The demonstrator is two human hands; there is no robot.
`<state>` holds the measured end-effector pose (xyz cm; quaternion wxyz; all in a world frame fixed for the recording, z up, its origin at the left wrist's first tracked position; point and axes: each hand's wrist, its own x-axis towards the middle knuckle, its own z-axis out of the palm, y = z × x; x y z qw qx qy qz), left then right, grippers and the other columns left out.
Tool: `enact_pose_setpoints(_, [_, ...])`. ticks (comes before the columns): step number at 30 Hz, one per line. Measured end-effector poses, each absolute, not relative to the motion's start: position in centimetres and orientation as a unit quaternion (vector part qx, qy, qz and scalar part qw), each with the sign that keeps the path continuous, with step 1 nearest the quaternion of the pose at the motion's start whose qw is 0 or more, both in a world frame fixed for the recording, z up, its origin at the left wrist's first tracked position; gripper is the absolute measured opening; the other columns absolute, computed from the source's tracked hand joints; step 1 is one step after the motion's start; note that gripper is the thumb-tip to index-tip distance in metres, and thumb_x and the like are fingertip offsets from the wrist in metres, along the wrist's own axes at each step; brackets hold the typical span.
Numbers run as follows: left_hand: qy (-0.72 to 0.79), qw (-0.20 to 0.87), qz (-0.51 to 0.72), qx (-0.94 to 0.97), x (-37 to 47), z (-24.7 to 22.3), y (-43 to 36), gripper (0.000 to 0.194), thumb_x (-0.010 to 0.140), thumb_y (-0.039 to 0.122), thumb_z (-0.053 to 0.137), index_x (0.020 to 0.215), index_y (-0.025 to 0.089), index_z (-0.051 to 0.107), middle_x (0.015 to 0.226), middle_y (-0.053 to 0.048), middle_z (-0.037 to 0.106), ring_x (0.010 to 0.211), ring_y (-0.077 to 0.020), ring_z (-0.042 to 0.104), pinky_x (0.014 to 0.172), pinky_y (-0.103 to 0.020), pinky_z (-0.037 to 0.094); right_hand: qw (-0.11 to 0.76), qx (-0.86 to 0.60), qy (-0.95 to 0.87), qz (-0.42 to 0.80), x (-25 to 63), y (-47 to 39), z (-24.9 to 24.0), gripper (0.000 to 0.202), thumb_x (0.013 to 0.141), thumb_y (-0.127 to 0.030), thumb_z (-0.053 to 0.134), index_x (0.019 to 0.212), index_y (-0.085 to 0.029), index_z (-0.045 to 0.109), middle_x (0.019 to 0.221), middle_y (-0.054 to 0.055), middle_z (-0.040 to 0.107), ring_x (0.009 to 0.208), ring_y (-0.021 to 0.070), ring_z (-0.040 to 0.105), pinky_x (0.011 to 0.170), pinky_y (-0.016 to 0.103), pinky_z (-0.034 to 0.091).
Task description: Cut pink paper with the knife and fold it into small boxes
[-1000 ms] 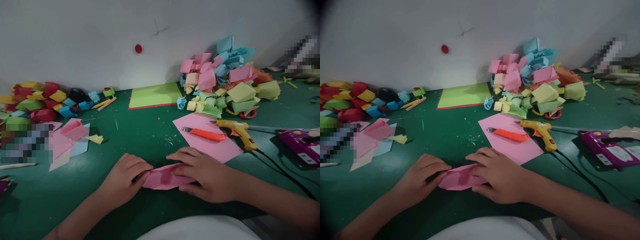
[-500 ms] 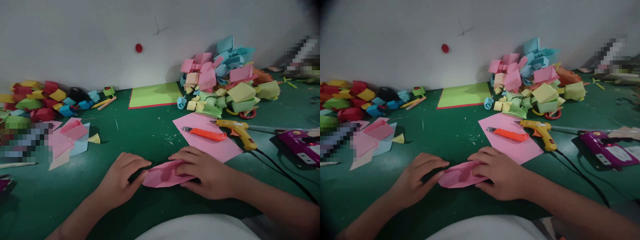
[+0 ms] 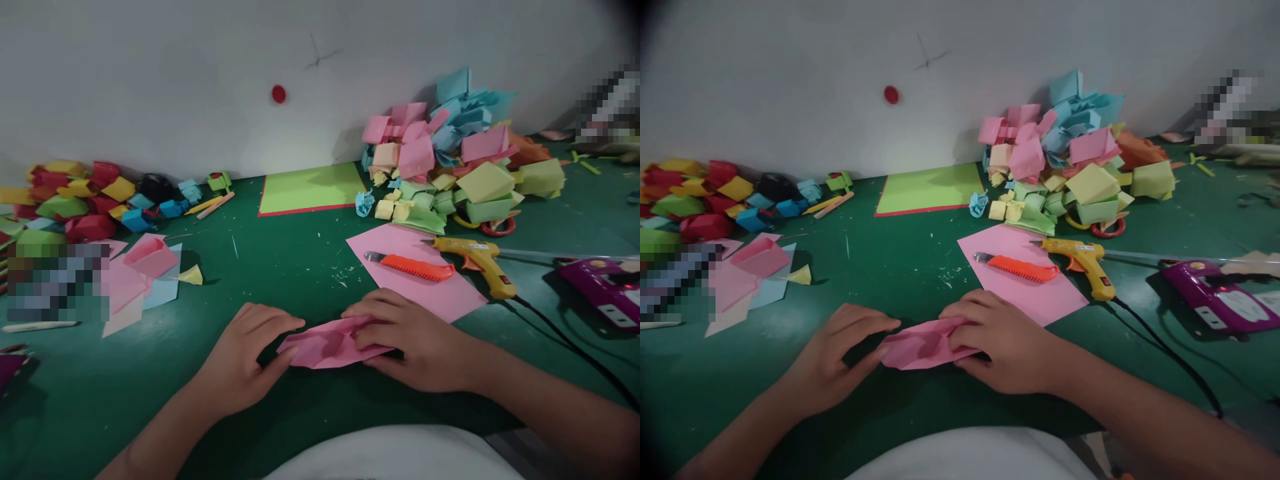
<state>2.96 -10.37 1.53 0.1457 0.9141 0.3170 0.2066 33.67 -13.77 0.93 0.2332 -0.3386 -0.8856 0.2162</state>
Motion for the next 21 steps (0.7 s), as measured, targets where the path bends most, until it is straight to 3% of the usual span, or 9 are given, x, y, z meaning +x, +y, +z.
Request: enact_pose_setpoints(21, [0.306,0.153,0.170,0.924,2.97,1.76,-10.43,0.028,0.098,0.027,0.057,0.125,0.025,0.059,0.112,-0.005,0.070,0.099,-0.0207,0.063,0.086,-0.035,0.045,0.240,-0.329,-0.893,0.192,33.48,-13.64,0.52,0.018,0.098,-0.020,0.057,0.107,-0.018,0.072,0.119,0.011,0.068,0.105,0.0228,0.059,0.092,0.042,0.052])
